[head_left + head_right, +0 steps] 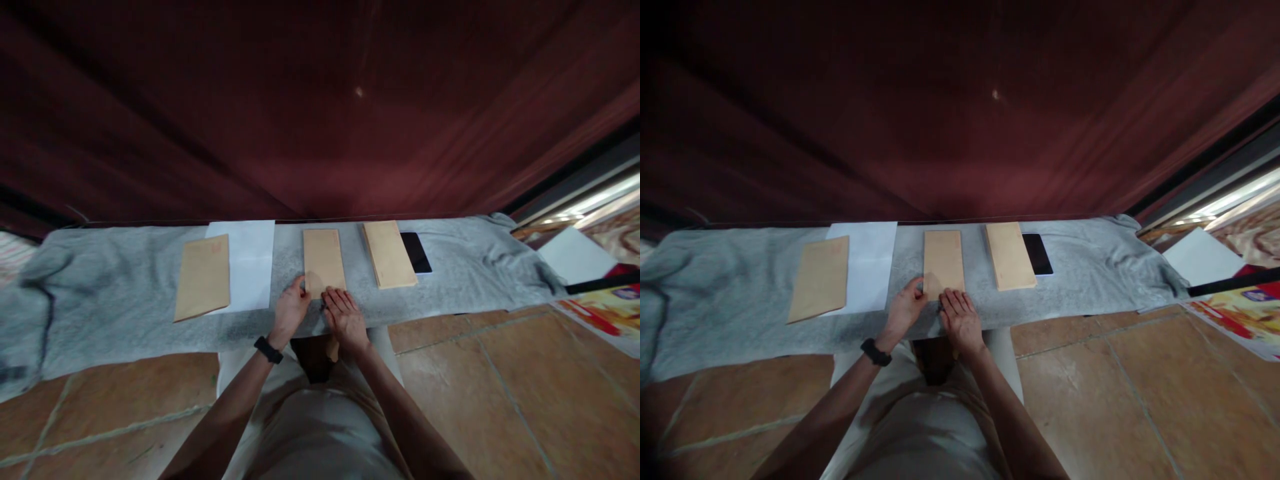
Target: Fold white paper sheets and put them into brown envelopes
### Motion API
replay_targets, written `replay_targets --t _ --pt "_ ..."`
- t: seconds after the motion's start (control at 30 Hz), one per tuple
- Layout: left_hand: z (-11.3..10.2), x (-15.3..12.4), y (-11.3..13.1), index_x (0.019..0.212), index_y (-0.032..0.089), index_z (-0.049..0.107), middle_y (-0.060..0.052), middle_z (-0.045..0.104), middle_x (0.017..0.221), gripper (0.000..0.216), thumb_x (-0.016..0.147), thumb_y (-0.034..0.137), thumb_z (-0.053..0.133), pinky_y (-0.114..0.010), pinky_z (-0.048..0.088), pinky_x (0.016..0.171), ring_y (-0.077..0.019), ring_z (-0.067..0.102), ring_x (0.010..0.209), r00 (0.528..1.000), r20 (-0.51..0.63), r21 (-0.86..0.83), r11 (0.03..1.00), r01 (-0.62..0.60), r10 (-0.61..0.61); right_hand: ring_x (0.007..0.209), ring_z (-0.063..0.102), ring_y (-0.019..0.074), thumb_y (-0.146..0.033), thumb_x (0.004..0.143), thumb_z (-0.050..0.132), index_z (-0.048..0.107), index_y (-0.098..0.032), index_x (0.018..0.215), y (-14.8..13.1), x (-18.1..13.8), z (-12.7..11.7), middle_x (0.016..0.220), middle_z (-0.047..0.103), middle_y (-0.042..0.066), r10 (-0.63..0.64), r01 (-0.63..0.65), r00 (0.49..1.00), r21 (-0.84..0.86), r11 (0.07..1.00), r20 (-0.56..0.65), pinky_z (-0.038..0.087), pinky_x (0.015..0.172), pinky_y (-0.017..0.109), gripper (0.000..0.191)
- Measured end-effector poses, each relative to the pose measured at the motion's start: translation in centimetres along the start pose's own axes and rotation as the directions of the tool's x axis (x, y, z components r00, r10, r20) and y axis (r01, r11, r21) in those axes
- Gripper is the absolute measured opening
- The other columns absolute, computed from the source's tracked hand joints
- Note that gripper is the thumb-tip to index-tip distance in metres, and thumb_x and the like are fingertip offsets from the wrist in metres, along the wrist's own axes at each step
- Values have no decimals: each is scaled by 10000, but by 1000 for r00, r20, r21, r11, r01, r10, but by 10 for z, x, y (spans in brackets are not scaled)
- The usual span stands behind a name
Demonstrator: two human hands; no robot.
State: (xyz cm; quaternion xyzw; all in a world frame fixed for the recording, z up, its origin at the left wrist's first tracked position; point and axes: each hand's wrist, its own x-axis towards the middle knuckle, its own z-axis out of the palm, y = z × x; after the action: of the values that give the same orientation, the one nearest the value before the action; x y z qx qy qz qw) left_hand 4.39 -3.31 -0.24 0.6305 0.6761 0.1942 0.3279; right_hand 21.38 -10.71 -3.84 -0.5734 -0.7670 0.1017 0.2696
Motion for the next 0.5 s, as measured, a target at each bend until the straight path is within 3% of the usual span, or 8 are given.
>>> replay_targets --t 0.1,0.17,0.27,0.37,0.5 --pt "3 -5 0 1265 213 659 -94 735 974 377 900 185 570 -347 511 822 -251 693 882 995 -45 117 990 -84 90 1442 465 245 -223 1025 483 517 -194 1490 -1 0 1 1527 531 89 -11 11 1000 -14 1000 -12 333 1240 480 467" --pt "10 -7 1 1275 201 654 -130 716 1158 351 956 219 508 -378 506 948 -260 674 1059 963 -61 127 959 -252 261 1436 472 251 -208 1019 480 526 -183 1480 0 -1 3 1522 537 97 -21 20 1000 -26 999 -18 343 1235 487 465" --pt "25 -3 5 1357 195 610 -128 613 1418 392 1016 299 446 -421 382 1162 -252 526 1357 819 57 75 815 -574 572 1403 512 267 -187 979 522 604 -155 1400 4 -4 8 1423 625 135 -25 24 999 -43 999 -29 378 1216 499 430" --pt "37 7 9 1463 199 524 -97 493 1560 465 1046 360 400 -444 241 1254 -226 363 1500 672 238 60 680 -730 701 1353 558 276 -200 943 573 675 -156 1294 6 -6 11 1278 708 143 -36 34 999 -55 998 -34 390 1211 507 368" --pt "39 26 12 1524 241 454 -61 420 1613 513 1062 439 354 -416 174 1276 -186 300 1532 623 364 85 641 -762 692 1300 588 253 -222 969 552 687 -194 1254 3 -4 8 1262 712 113 -35 33 999 -50 998 -31 377 1218 482 316"
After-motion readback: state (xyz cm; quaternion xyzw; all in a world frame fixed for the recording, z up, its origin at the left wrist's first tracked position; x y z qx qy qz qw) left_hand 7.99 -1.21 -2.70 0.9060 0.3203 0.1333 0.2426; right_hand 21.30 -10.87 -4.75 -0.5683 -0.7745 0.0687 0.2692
